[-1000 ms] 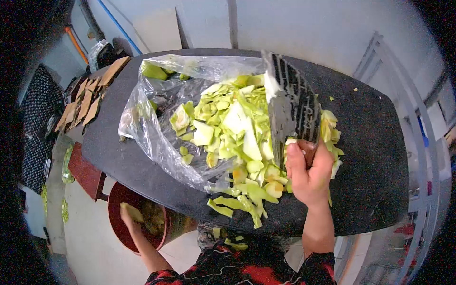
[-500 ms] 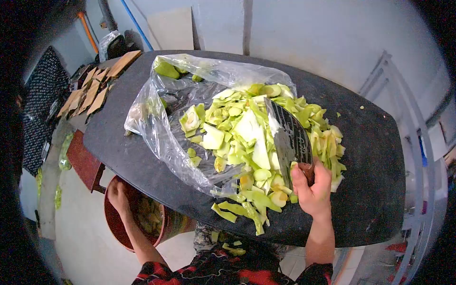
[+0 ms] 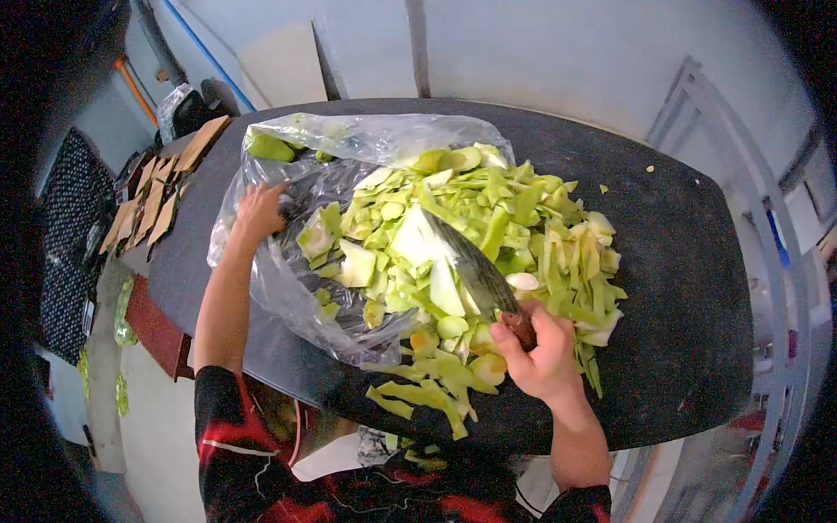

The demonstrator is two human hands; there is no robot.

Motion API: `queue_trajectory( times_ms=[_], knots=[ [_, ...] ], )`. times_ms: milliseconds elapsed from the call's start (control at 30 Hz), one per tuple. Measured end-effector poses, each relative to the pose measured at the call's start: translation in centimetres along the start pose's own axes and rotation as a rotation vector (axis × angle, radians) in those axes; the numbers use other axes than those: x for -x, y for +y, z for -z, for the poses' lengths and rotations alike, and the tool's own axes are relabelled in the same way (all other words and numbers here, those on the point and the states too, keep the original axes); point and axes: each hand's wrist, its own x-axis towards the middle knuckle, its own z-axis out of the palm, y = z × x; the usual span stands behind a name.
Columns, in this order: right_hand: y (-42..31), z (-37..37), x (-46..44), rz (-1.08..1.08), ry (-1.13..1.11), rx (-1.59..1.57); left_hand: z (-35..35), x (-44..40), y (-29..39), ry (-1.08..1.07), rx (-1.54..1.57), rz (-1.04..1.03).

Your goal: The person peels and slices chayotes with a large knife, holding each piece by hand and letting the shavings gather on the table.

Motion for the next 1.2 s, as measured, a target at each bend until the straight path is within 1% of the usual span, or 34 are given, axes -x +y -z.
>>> queue_trajectory(
  times_ms=[33,67,133,167,233,267,333,367,433,467,533,567,600,633,667,700,733,800,833,867,933,967,1000,1067,1133,1200],
  knots=[
    [-0.4,0.1,-0.2,0.035,-0.018,0.013,0.4,-0.4,0.3,-0.277,-0.286,0.125],
    [-0.5,0.3,-0.3,0.068,-0.036,0.026,0.1,-0.6,0.2,-0.278,-0.284,0.119],
    [-0.5,0.6,-0.3,0.046,-0.034,0.039,-0.4,-0.6,-0.7,-0.341,-0.345,0.161],
    [-0.8,0.7,-0.4,0.067,-0.034,0.076,-0.9,-0.8,-1.3,-0.346,-0.347,0.153],
    [-0.9,0.8,-0.4,0.083,-0.038,0.115,-1.5,-0.9,-2.4,-0.331,-0.328,0.020],
    [-1.0,0.8,-0.4,0.103,-0.037,0.115,-1.7,-0.7,-3.0,-0.330,-0.329,0.018],
    [-1.3,0.9,-0.4,0.131,-0.026,0.112,-0.9,-0.1,-3.6,-0.146,-0.005,0.037],
    [-1.5,0.9,-0.3,0.133,-0.024,0.117,-0.6,-0.1,-4.0,-0.139,-0.009,0.035],
    [-1.9,1.0,-0.2,0.144,-0.022,0.121,0.0,0.2,-4.7,-0.057,0.613,0.217],
    [-1.9,0.9,-0.2,0.132,-0.024,0.107,0.0,0.7,-4.9,-0.047,0.613,0.218],
    [-1.9,0.7,-0.1,0.135,-0.030,0.094,-0.1,2.2,-4.3,-0.125,1.833,0.310],
    [-1.8,0.6,-0.1,0.149,-0.032,0.081,-0.6,2.6,-3.2,-0.015,2.022,0.231],
    [-1.7,0.2,0.0,0.160,-0.032,0.065,0.3,3.7,-1.4,-0.005,2.021,0.224],
    [-1.4,-0.3,0.3,0.165,-0.030,0.062,1.7,5.1,1.0,-0.009,2.257,0.164],
    [-1.0,-0.7,0.4,0.123,-0.034,-0.012,2.6,6.1,2.4,-0.011,2.497,0.092],
    [-1.1,-0.7,0.4,0.087,-0.041,-0.080,1.6,6.4,2.8,-0.147,2.517,0.039],
    [-1.9,-0.5,0.2,0.106,-0.042,-0.071,1.0,6.5,3.5,-0.282,2.529,-0.020],
    [-4.0,-0.4,-0.1,0.196,-0.030,0.063,0.4,7.5,6.1,-0.172,2.231,-0.046],
    [-4.7,-0.5,-0.2,0.180,-0.032,0.099,0.7,8.0,7.3,-0.179,2.188,-0.062],
    [-4.8,-0.7,-0.4,0.179,-0.019,0.107,1.2,8.3,8.7,-0.116,2.089,-0.060],
    [-4.5,-1.1,-1.0,0.398,0.044,0.284,2.8,9.3,11.7,0.071,1.788,-0.052],
    [-4.6,-1.2,-1.2,0.418,0.046,0.327,3.3,9.4,12.6,0.117,1.680,-0.166],
    [-4.6,-1.4,-1.5,0.416,0.059,0.342,4.6,9.9,13.7,0.123,1.539,-0.185],
    [-4.6,-1.8,-2.2,0.534,0.128,0.446,5.3,10.4,15.5,0.165,1.411,-0.289],
    [-5.2,-1.7,-2.8,0.542,0.122,0.487,5.7,11.1,17.0,0.197,1.331,-0.324],
    [-6.5,-1.5,-2.9,0.589,0.122,0.527,6.2,11.8,17.7,0.143,1.337,-0.357]
  ],
)
